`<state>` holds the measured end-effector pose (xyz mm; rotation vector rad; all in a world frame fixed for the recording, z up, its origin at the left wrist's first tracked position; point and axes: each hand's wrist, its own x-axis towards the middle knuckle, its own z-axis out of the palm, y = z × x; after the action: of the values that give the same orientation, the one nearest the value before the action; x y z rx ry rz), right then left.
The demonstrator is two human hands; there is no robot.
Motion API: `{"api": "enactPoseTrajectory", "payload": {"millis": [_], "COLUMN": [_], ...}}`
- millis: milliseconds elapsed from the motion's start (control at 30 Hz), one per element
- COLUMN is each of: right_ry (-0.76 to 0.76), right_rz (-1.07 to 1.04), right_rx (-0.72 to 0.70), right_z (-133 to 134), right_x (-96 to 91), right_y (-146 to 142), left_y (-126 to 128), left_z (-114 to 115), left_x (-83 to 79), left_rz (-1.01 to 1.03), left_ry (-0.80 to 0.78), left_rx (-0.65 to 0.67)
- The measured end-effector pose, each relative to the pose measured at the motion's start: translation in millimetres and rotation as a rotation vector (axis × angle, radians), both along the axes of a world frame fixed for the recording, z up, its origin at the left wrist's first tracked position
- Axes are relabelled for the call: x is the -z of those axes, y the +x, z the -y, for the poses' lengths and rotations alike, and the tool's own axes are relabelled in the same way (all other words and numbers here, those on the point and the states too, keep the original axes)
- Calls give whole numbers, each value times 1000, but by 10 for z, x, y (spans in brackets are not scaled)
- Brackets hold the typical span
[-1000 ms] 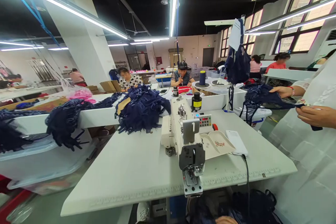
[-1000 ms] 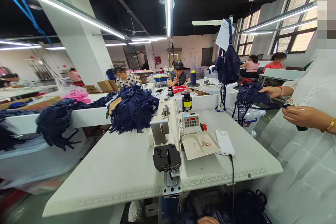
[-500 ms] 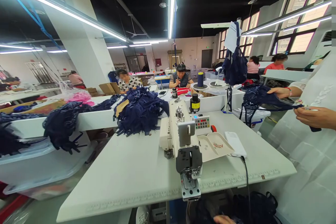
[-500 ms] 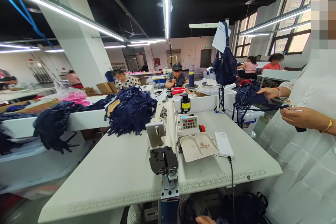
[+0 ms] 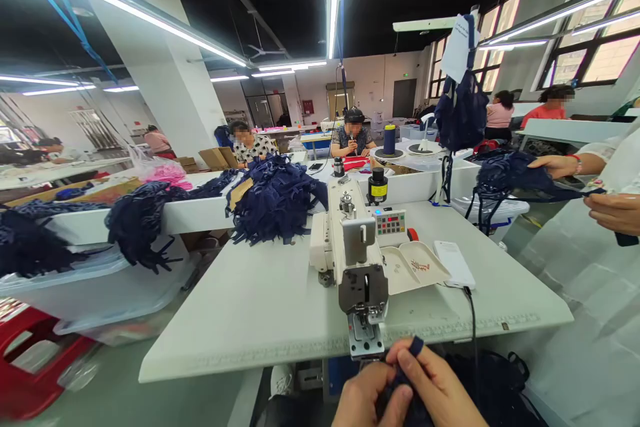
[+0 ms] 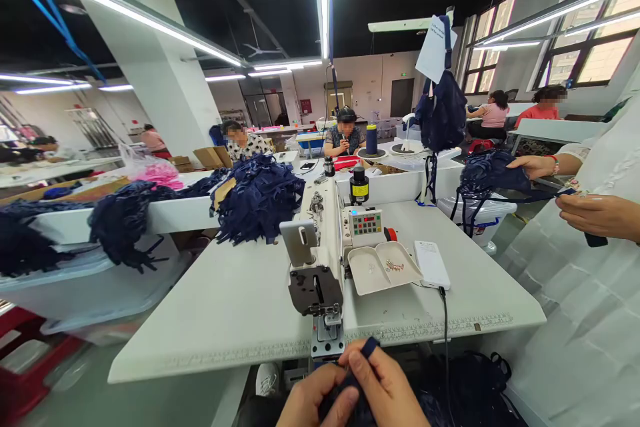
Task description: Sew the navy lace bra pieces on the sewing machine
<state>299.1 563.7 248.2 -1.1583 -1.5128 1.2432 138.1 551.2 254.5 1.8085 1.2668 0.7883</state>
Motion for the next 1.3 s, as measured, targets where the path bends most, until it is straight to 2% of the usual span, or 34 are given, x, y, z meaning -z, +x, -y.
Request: {"api": "enactPoseTrajectory", "payload": {"millis": [100, 200, 267, 333, 433, 500, 667, 833, 967, 1167, 1300], "right_ry": [98, 119, 122, 141, 177, 220, 373, 390, 332, 347, 360], "right_rz": [122, 215, 232, 243, 282, 292, 250, 218, 148, 107, 194], "right_rx": [58, 57, 44, 45, 60, 48, -7, 14, -10, 23, 42], "right_z": [-146, -352, -497, -624, -762, -821, -920, -982, -1001, -1009, -1036], "right_x": [-151, -129, -23, 98, 197, 195, 139, 148, 119, 83, 73], "right_y": [31, 25, -26, -99, -203, -253, -316, -350, -384, -404, -402], "left_y": [-37, -137, -212, -272, -315, -313, -232, -96, -10, 40, 75], "left_z": [-7, -31, -45, -49, -28, -5, 12, -39, -47, -37, -46], "left_x": [-173, -200, -99, 67, 342, 508, 857, 1066, 1108, 1051, 1013], "left_rz": [3, -41, -174, -378, -662, -755, -839, -888, -859, -957, -924], "left_ry": [110, 304, 461, 615, 749, 766, 772, 732, 740, 728, 787], "left_rx": [-144, -121, -73, -62, -73, -104, -195, -208, -304, -287, -317]}}
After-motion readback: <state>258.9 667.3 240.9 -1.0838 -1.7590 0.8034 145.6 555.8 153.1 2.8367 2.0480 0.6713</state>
